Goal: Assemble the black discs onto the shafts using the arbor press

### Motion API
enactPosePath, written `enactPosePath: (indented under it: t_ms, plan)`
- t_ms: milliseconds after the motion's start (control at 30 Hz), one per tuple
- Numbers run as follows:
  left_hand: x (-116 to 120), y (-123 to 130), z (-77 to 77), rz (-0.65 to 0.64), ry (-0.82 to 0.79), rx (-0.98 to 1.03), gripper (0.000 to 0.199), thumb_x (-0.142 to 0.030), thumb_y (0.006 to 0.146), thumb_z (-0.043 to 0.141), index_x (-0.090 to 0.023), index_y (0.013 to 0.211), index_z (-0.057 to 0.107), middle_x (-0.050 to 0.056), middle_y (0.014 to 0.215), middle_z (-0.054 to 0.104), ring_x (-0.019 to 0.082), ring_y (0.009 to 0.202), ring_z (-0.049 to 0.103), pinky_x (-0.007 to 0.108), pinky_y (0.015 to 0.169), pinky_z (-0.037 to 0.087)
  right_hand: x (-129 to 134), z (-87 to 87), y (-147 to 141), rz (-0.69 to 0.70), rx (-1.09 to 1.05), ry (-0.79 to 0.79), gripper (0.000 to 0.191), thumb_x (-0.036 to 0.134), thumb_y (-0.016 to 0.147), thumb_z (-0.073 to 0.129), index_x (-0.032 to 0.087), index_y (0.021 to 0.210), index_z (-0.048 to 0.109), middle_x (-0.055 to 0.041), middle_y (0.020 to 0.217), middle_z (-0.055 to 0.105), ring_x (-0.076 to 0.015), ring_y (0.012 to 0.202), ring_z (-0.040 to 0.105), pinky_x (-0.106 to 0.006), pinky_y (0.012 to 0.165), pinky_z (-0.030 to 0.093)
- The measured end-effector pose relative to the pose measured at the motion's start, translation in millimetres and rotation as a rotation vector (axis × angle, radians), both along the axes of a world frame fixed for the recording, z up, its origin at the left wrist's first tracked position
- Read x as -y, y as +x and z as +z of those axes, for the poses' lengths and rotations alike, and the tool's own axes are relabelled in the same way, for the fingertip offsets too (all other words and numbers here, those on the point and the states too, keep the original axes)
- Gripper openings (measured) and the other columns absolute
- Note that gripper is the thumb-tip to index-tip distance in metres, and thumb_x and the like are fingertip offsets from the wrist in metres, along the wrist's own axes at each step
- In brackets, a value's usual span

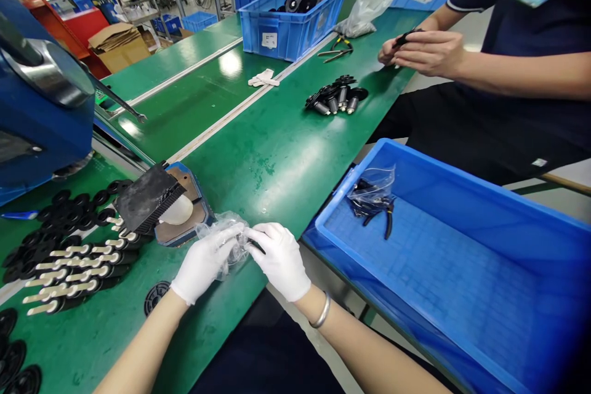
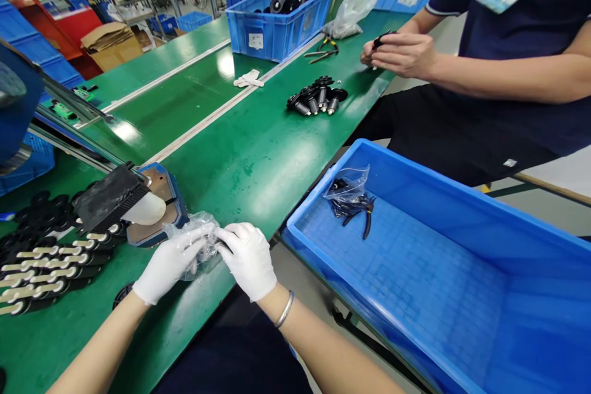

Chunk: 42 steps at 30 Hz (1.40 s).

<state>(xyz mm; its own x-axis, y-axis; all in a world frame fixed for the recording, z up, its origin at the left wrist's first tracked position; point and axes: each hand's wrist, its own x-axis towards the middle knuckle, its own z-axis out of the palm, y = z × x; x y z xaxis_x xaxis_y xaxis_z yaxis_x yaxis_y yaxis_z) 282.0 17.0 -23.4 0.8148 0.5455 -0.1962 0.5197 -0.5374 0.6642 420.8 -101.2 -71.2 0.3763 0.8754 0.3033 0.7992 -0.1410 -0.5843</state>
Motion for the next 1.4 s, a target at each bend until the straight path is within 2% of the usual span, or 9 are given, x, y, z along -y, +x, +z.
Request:
enactPosePath:
  t_ms: [133,333,600,933,1033,1133,1200,1267,1400]
  plan:
    - [5.0,2.3,-1.6,0.038,0.016,-0.006,0.049,-0.043,0.086,0.056,-0.027,0.132,0.050,0.001,0.136,0.056,0.020,0.123,0.053,0.034,0.107,0.038,-0.4,-0.4,0.0,-0.015,-0.011,-0.013,0.017,0.027,0.087,0.064,0.027,0.104,0.067,-0.0033,0.099,0.068,-0.0238,0.094,0.057,-0.038,0.082,0.044]
    - [12.6,10.8,2.1,0.123,0.110,-0.061,0.035,-0.047,0.083,0.059,-0.023,0.108,0.060,0.004,0.106,0.067,0.021,0.091,0.063,0.032,0.082,0.048,-3.0,1.2,3.5,0.005,-0.079,0.002,0.021,0.017,0.086,0.062,0.027,0.103,0.067,-0.0022,0.100,0.068,-0.0236,0.095,0.059,-0.038,0.084,0.046]
    - [14.2,16.1,7.0,0.066,-0.062,0.171,0.019,-0.034,0.083,0.064,-0.022,0.098,0.062,0.001,0.099,0.066,0.017,0.092,0.060,0.029,0.083,0.047,-1.6,7.6,7.1,0.055,-0.382,0.083,0.015,0.008,0.080,0.063,0.022,0.086,0.067,-0.0022,0.092,0.069,-0.0215,0.090,0.061,-0.036,0.084,0.048]
    - [16.4,12.1,20.1,0.252,-0.157,0.151,0.019,-0.038,0.079,0.066,-0.024,0.092,0.069,-0.001,0.096,0.071,0.020,0.092,0.063,0.031,0.087,0.047,-3.0,13.6,-0.9,-0.061,-0.705,0.098,0.008,0.026,0.088,0.055,0.020,0.089,0.060,-0.0006,0.083,0.071,-0.0157,0.072,0.069,-0.025,0.061,0.058]
    - [13.0,4.5,22.2,0.420,-0.498,0.209,0.021,-0.038,0.076,0.069,-0.021,0.089,0.070,-0.001,0.079,0.071,0.017,0.071,0.064,0.028,0.072,0.051,-8.7,7.6,4.8,-0.121,-0.698,0.095,0.013,0.031,0.088,0.056,0.020,0.090,0.060,-0.0019,0.081,0.070,-0.0161,0.064,0.068,-0.024,0.050,0.055]
    - [7.9,-5.3,21.1,0.570,-0.814,0.285,0.030,-0.042,0.078,0.069,-0.014,0.087,0.067,0.000,0.067,0.067,0.013,0.054,0.060,0.024,0.053,0.049,-13.3,4.3,15.2,-0.177,-0.629,0.110,0.017,0.029,0.086,0.056,0.018,0.097,0.062,-0.0063,0.090,0.070,-0.0211,0.080,0.069,-0.033,0.068,0.059]
    - [5.3,-11.3,22.0,0.611,-0.908,0.336,0.034,-0.045,0.085,0.060,-0.012,0.094,0.064,0.006,0.080,0.070,0.016,0.067,0.067,0.025,0.059,0.054,-14.2,7.8,20.1,-0.206,-0.577,0.139,0.027,0.024,0.086,0.053,0.017,0.111,0.059,-0.0111,0.110,0.066,-0.0239,0.096,0.066,-0.041,0.085,0.055]
    - [4.4,-16.0,25.3,0.638,-1.086,0.421,0.035,-0.041,0.092,0.051,-0.010,0.104,0.061,0.011,0.099,0.070,0.020,0.089,0.069,0.030,0.078,0.057,-12.4,17.7,20.0,-0.202,-0.472,0.200,0.038,0.021,0.087,0.048,0.017,0.124,0.052,-0.0139,0.129,0.056,-0.0252,0.111,0.059,-0.045,0.095,0.050]
    - [6.0,-23.6,33.3,0.665,-1.530,0.615,0.035,-0.028,0.095,0.044,-0.005,0.119,0.055,0.015,0.116,0.065,0.021,0.109,0.064,0.032,0.099,0.049,-5.5,46.3,3.0,-0.047,-0.178,0.318,0.046,0.030,0.091,0.050,0.018,0.135,0.043,-0.0142,0.137,0.048,-0.0270,0.127,0.046,-0.048,0.106,0.041]
